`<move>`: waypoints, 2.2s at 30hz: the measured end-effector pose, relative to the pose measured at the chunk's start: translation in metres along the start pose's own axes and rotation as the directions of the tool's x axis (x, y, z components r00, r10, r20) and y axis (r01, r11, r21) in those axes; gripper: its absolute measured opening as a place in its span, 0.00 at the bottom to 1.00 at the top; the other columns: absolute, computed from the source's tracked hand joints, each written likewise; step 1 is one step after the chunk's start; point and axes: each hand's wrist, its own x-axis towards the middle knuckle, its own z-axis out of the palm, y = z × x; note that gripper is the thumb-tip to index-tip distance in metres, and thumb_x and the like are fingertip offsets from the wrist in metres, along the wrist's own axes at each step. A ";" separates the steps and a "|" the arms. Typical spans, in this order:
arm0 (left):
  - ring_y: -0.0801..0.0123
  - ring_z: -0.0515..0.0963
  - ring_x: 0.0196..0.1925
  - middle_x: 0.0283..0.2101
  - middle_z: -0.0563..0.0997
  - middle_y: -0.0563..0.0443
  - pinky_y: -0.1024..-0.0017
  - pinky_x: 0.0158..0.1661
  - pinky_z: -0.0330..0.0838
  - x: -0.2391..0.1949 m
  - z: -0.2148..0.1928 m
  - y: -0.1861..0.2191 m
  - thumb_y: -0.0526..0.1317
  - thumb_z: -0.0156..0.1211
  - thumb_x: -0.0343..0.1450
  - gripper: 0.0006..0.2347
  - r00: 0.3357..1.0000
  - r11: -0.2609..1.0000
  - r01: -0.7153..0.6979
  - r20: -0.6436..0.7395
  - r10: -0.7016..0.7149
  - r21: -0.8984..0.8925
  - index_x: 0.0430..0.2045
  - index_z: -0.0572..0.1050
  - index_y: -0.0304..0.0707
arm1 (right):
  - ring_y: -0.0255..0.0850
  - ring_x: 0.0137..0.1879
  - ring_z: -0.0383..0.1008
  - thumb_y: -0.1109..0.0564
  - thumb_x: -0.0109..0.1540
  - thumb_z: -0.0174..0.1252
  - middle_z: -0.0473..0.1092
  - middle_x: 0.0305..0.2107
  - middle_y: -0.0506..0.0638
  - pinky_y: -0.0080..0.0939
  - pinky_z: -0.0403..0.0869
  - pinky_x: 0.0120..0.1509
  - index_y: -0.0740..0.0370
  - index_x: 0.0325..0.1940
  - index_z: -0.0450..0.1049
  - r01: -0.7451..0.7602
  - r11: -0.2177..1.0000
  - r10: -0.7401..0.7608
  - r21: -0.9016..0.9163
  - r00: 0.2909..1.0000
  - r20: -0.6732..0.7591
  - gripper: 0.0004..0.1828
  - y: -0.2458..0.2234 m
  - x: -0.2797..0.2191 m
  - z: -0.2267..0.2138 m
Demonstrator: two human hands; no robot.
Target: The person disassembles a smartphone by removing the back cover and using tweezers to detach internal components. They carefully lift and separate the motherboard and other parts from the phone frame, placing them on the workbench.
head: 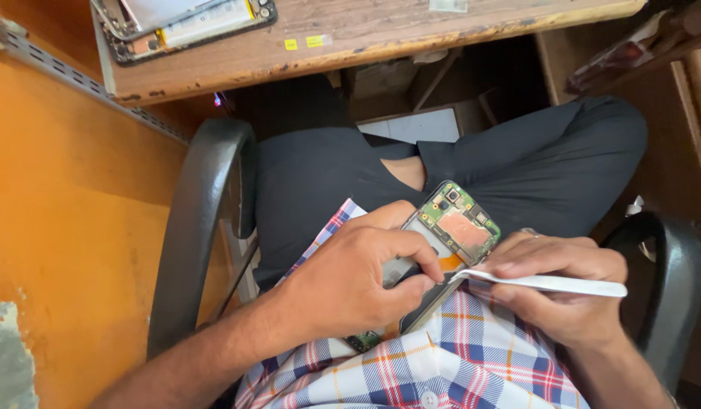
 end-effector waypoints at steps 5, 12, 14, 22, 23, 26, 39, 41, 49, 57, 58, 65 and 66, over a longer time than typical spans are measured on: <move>0.64 0.76 0.33 0.33 0.73 0.48 0.69 0.35 0.70 -0.001 -0.004 0.005 0.36 0.64 0.66 0.04 0.999 1.000 0.023 -0.040 -0.022 0.011 0.31 0.82 0.40 | 0.51 0.50 0.82 0.58 0.67 0.65 0.78 0.40 0.63 0.56 0.79 0.67 0.71 0.50 0.77 0.006 0.995 0.008 0.098 0.990 -0.141 0.13 -0.019 0.004 0.000; 0.60 0.83 0.50 0.47 0.79 0.43 0.70 0.52 0.77 0.002 -0.010 0.017 0.31 0.61 0.68 0.08 0.914 0.988 -0.141 -0.392 0.107 -0.060 0.39 0.80 0.35 | 0.44 0.36 0.74 0.54 0.68 0.59 0.71 0.28 0.53 0.51 0.74 0.50 0.60 0.49 0.81 -0.121 0.933 0.066 -0.339 0.983 -0.171 0.10 -0.061 0.047 0.010; 0.58 0.82 0.50 0.47 0.78 0.41 0.68 0.52 0.76 0.002 -0.008 0.019 0.29 0.59 0.68 0.10 0.890 0.988 -0.152 -0.438 0.123 -0.031 0.42 0.79 0.34 | 0.42 0.33 0.69 0.56 0.65 0.60 0.66 0.26 0.51 0.45 0.70 0.39 0.56 0.53 0.82 -0.216 0.714 0.118 -0.666 0.975 -0.189 0.14 -0.070 0.059 0.024; 0.55 0.81 0.51 0.48 0.75 0.42 0.65 0.51 0.76 0.001 0.004 0.012 0.28 0.59 0.68 0.15 0.894 0.990 -0.122 -0.441 0.081 -0.067 0.49 0.74 0.36 | 0.37 0.27 0.69 0.65 0.47 0.69 0.66 0.23 0.45 0.39 0.68 0.31 0.51 0.50 0.81 0.071 0.523 -0.077 -0.849 0.996 0.036 0.27 -0.055 0.089 0.053; 0.55 0.81 0.50 0.48 0.75 0.42 0.65 0.50 0.76 0.000 0.005 0.010 0.28 0.59 0.68 0.15 0.898 0.990 -0.112 -0.436 0.064 -0.085 0.49 0.73 0.36 | 0.38 0.26 0.68 0.65 0.48 0.70 0.65 0.22 0.46 0.40 0.67 0.30 0.51 0.48 0.82 0.068 0.521 -0.081 -0.851 0.996 0.030 0.25 -0.052 0.087 0.055; 0.55 0.79 0.52 0.50 0.74 0.42 0.64 0.52 0.74 -0.001 0.008 0.005 0.27 0.59 0.69 0.16 0.901 0.985 -0.147 -0.423 0.098 -0.085 0.51 0.70 0.35 | 0.38 0.28 0.70 0.65 0.51 0.69 0.67 0.24 0.46 0.39 0.68 0.32 0.53 0.46 0.81 0.089 0.519 -0.109 -0.850 0.993 0.037 0.19 -0.049 0.084 0.055; 0.55 0.81 0.49 0.50 0.74 0.43 0.66 0.47 0.78 -0.001 0.022 0.002 0.29 0.60 0.68 0.18 0.909 0.989 -0.138 -0.404 0.106 -0.050 0.53 0.69 0.36 | 0.52 0.34 0.69 0.70 0.53 0.59 0.65 0.31 0.53 0.51 0.68 0.38 0.62 0.42 0.71 0.092 0.366 0.053 -0.926 0.991 0.119 0.14 -0.060 0.078 0.062; 0.54 0.81 0.46 0.49 0.73 0.43 0.66 0.44 0.78 -0.002 0.025 0.002 0.29 0.60 0.68 0.18 0.905 0.991 -0.128 -0.414 0.098 -0.045 0.53 0.70 0.37 | 0.53 0.35 0.69 0.69 0.56 0.59 0.65 0.30 0.54 0.51 0.68 0.38 0.63 0.41 0.70 0.087 0.398 0.058 -0.913 0.991 0.120 0.11 -0.064 0.077 0.065; 0.55 0.82 0.40 0.45 0.74 0.42 0.66 0.38 0.79 0.002 0.024 0.002 0.30 0.62 0.67 0.14 0.891 0.993 -0.122 -0.440 0.110 0.001 0.47 0.76 0.38 | 0.55 0.35 0.71 0.65 0.61 0.58 0.67 0.30 0.55 0.51 0.70 0.37 0.66 0.40 0.69 -0.009 0.516 0.122 -0.856 0.990 0.064 0.06 -0.079 0.088 0.069; 0.57 0.80 0.37 0.39 0.74 0.43 0.66 0.35 0.76 0.008 0.016 -0.005 0.36 0.68 0.69 0.07 0.908 0.997 -0.072 -0.411 0.081 0.037 0.39 0.81 0.39 | 0.48 0.33 0.71 0.61 0.62 0.60 0.67 0.28 0.53 0.45 0.71 0.37 0.67 0.41 0.70 -0.146 0.596 0.219 -0.790 0.975 -0.015 0.08 -0.063 0.078 0.058; 0.58 0.80 0.37 0.39 0.74 0.43 0.67 0.36 0.75 0.009 0.015 -0.006 0.36 0.68 0.70 0.06 0.905 0.996 -0.076 -0.417 0.085 0.037 0.38 0.81 0.38 | 0.43 0.35 0.72 0.61 0.64 0.59 0.69 0.30 0.50 0.42 0.72 0.39 0.66 0.42 0.70 -0.195 0.669 0.239 -0.718 0.970 -0.042 0.07 -0.057 0.074 0.054; 0.59 0.77 0.35 0.35 0.74 0.45 0.68 0.37 0.72 0.011 0.009 -0.012 0.37 0.65 0.72 0.04 0.905 0.997 -0.042 -0.420 0.063 0.057 0.35 0.80 0.38 | 0.26 0.31 0.62 0.58 0.60 0.67 0.64 0.26 0.40 0.28 0.66 0.33 0.62 0.57 0.75 -0.606 0.739 0.578 -0.295 0.795 -0.184 0.21 -0.027 0.043 0.042; 0.59 0.77 0.36 0.35 0.74 0.45 0.68 0.37 0.72 0.012 0.010 -0.011 0.37 0.65 0.72 0.04 0.908 0.998 -0.038 -0.416 0.059 0.058 0.35 0.79 0.38 | 0.26 0.30 0.63 0.58 0.57 0.68 0.65 0.25 0.39 0.27 0.67 0.32 0.61 0.56 0.75 -0.664 0.711 0.649 -0.230 0.746 -0.148 0.23 -0.025 0.040 0.044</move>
